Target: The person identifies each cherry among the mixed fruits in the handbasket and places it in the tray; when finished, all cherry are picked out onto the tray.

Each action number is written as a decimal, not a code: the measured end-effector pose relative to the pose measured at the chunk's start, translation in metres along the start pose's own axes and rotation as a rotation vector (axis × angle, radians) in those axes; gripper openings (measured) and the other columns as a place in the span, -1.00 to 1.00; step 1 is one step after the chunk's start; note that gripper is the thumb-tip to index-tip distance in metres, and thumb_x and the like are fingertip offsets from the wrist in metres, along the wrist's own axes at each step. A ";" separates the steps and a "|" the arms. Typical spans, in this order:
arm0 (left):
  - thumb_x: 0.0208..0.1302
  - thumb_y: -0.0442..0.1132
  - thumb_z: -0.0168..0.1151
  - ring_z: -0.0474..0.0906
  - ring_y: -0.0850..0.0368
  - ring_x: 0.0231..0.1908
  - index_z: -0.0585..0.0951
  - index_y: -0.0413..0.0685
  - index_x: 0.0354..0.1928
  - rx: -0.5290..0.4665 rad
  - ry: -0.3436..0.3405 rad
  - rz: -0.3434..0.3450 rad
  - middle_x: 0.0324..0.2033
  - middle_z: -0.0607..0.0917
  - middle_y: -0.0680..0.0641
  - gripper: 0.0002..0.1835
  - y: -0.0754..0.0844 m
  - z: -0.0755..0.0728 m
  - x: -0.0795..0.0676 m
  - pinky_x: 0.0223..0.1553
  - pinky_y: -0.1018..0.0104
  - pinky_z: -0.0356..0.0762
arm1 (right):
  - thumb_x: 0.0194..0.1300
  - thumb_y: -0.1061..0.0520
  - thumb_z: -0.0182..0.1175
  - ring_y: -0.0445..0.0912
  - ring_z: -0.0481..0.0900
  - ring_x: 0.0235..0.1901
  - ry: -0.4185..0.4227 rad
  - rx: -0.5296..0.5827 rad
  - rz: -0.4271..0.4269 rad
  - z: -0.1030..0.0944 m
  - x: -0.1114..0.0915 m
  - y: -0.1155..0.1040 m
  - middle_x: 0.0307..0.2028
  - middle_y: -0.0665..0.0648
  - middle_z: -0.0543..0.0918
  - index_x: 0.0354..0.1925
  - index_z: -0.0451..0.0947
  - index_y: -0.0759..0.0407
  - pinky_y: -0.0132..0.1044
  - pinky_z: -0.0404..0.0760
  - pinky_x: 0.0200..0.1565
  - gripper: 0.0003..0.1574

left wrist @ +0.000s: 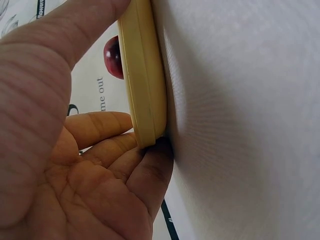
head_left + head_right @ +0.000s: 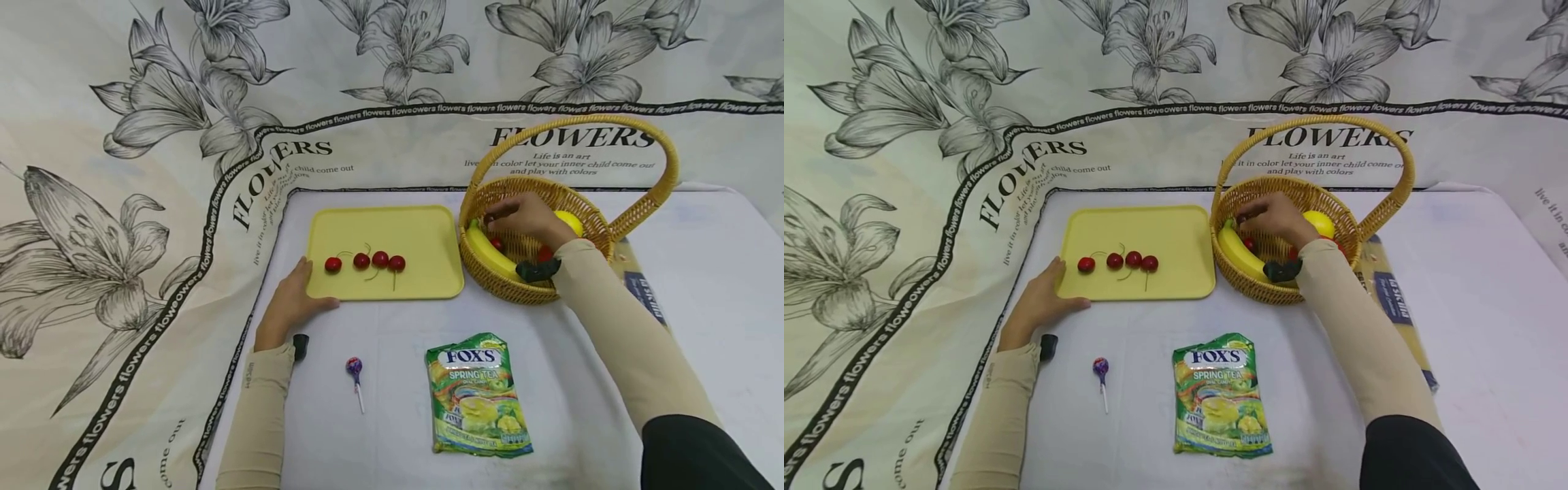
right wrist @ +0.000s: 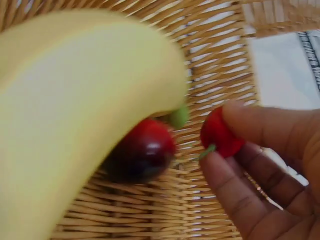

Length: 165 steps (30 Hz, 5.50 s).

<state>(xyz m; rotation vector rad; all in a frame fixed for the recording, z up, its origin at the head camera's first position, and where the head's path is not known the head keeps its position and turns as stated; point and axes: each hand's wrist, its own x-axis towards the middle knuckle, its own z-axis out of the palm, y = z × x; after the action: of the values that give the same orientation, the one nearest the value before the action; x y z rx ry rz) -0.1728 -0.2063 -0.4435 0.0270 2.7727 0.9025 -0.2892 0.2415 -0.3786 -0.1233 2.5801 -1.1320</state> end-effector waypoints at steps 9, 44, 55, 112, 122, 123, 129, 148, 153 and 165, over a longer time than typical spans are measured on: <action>0.04 0.13 0.51 -0.07 -0.25 0.53 0.02 -0.27 0.54 0.008 -0.002 -0.006 0.56 -0.07 -0.26 0.21 0.001 -0.002 0.001 0.53 -0.07 -0.02 | 0.11 -0.15 0.47 -0.10 0.55 0.07 0.048 0.180 0.014 -0.016 -0.026 -0.017 0.05 0.00 0.67 0.22 0.58 0.09 0.04 0.35 0.37 -0.25; 0.04 0.15 0.50 -0.10 -0.23 0.54 0.01 -0.24 0.55 -0.005 -0.007 -0.016 0.57 -0.09 -0.23 0.22 -0.001 0.000 0.003 0.54 -0.07 -0.06 | 0.23 0.24 0.37 0.07 0.66 -0.06 0.022 -0.024 -0.231 0.141 -0.021 -0.063 -0.05 0.25 0.74 0.04 0.68 0.30 -0.15 0.70 -0.09 -0.61; 0.04 0.14 0.50 -0.12 -0.23 0.54 -0.02 -0.25 0.55 -0.008 -0.016 -0.019 0.57 -0.11 -0.24 0.23 0.001 0.001 0.005 0.54 -0.07 -0.08 | 0.22 0.13 0.40 0.11 0.59 0.09 0.009 -0.067 -0.188 0.138 -0.025 -0.059 0.10 0.25 0.66 0.10 0.66 0.22 -0.07 0.65 0.05 -0.53; 0.04 0.14 0.51 -0.11 -0.25 0.53 -0.01 -0.27 0.54 0.002 -0.010 -0.023 0.56 -0.10 -0.25 0.23 0.001 -0.002 -0.001 0.54 -0.08 -0.06 | 0.11 0.02 0.49 -0.07 0.54 0.07 -0.043 0.229 0.040 -0.019 -0.055 -0.019 -0.12 -0.11 0.76 0.13 0.65 0.08 -0.08 0.41 0.32 -0.41; 0.04 0.15 0.51 -0.09 -0.25 0.53 0.00 -0.29 0.54 0.007 -0.013 -0.018 0.56 -0.10 -0.27 0.23 0.002 -0.001 0.000 0.54 -0.07 -0.05 | 0.25 0.26 0.36 -0.10 0.66 -0.04 -0.127 0.318 -0.238 0.043 -0.080 -0.048 0.03 0.19 0.68 0.09 0.61 0.34 -0.43 0.67 -0.01 -0.57; 0.04 0.15 0.51 -0.09 -0.25 0.53 0.00 -0.29 0.54 0.006 -0.014 -0.018 0.56 -0.10 -0.27 0.23 0.002 -0.001 0.000 0.54 -0.07 -0.05 | 0.25 0.27 0.35 -0.08 0.64 -0.03 -0.138 0.315 -0.247 0.051 -0.079 -0.049 0.04 0.22 0.66 0.09 0.61 0.33 -0.43 0.67 -0.02 -0.57; 0.04 0.15 0.50 -0.10 -0.25 0.53 0.00 -0.28 0.54 -0.003 -0.015 -0.019 0.56 -0.10 -0.26 0.22 0.003 -0.001 0.000 0.54 -0.07 -0.06 | 0.28 0.28 0.31 0.05 0.60 0.05 -0.142 0.329 -0.264 0.098 -0.068 -0.043 0.06 0.29 0.65 0.12 0.59 0.32 -0.46 0.66 -0.10 -0.57; 0.03 0.15 0.51 -0.08 -0.23 0.53 0.04 -0.24 0.54 -0.018 -0.002 -0.022 0.56 -0.06 -0.24 0.20 0.007 0.001 0.002 0.53 -0.09 -0.01 | 0.23 0.28 0.35 0.06 0.68 0.05 -0.123 0.161 -0.457 0.209 -0.031 -0.110 -0.03 0.18 0.72 0.01 0.68 0.25 -0.14 0.66 0.12 -0.66; 0.03 0.13 0.52 -0.05 -0.25 0.52 0.05 -0.24 0.54 -0.015 -0.009 -0.005 0.56 -0.05 -0.26 0.19 0.009 0.003 0.005 0.52 -0.10 0.02 | 0.19 0.29 0.38 0.02 0.68 0.03 -0.077 0.110 -0.433 0.223 -0.021 -0.113 -0.08 0.15 0.75 -0.05 0.72 0.23 -0.19 0.65 0.14 -0.69; 0.04 0.13 0.51 -0.05 -0.27 0.52 0.04 -0.27 0.54 -0.004 -0.005 0.012 0.55 -0.05 -0.28 0.19 0.008 0.003 0.006 0.52 -0.10 0.00 | 0.15 0.31 0.41 0.01 0.67 0.01 -0.003 0.062 -0.413 0.233 -0.019 -0.108 -0.11 0.16 0.76 -0.13 0.74 0.24 -0.16 0.63 0.13 -0.74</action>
<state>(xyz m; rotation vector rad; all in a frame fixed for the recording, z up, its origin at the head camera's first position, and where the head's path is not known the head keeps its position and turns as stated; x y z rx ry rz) -0.1787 -0.1970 -0.4424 0.0455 2.7695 0.9096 -0.2009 0.0090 -0.4429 -0.6677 2.5820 -1.3415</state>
